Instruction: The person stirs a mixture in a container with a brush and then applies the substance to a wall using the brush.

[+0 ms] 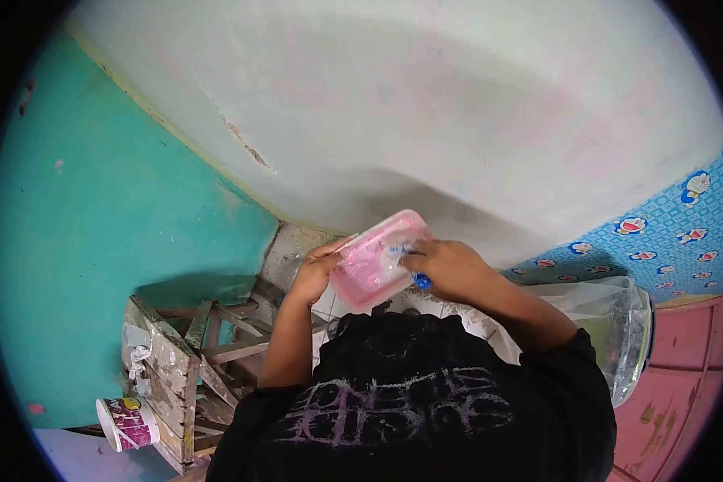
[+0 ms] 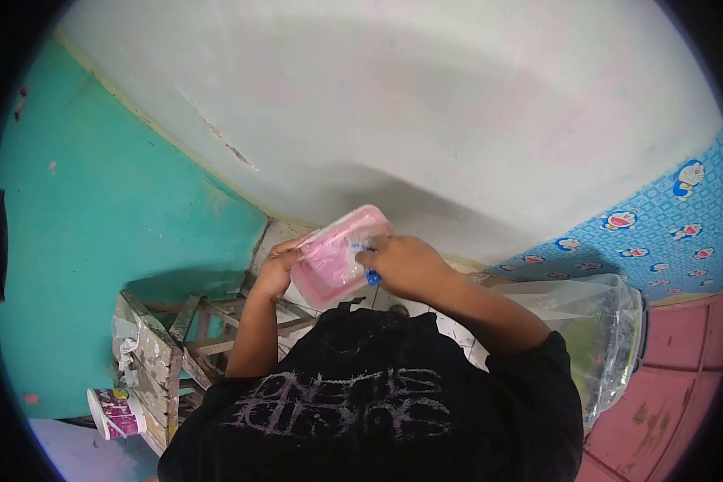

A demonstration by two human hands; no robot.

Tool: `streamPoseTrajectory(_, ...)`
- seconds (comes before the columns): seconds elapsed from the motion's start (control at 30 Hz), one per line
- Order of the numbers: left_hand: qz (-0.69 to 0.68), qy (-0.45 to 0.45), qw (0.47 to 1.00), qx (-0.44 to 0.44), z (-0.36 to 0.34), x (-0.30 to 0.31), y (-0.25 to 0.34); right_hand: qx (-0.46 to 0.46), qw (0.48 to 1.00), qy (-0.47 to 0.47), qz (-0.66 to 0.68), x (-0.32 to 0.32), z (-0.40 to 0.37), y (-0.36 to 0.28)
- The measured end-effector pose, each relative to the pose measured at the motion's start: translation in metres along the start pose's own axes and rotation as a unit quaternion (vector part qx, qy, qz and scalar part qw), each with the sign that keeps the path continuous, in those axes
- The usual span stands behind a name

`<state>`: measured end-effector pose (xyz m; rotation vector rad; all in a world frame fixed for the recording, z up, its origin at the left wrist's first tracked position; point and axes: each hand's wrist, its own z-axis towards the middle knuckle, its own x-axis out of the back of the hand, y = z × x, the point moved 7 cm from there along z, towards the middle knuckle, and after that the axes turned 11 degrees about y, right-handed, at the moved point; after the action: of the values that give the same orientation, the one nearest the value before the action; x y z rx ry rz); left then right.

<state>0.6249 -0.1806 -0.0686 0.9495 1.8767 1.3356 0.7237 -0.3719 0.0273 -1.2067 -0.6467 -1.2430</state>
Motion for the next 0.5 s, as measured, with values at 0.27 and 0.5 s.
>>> streamPoseTrajectory(0.27, 0.009, 0.022, 1.0, -0.007, -0.001, -0.004, 0.009, -0.035, 0.994, 0.044, 0.094, 0.016, -0.013, -0.001)
streamPoseTrajectory(0.5, -0.014, 0.017, 1.0, -0.005, -0.001, -0.013, 0.011, -0.085, 0.991, 0.059, 0.089, 0.02, -0.023, -0.002)
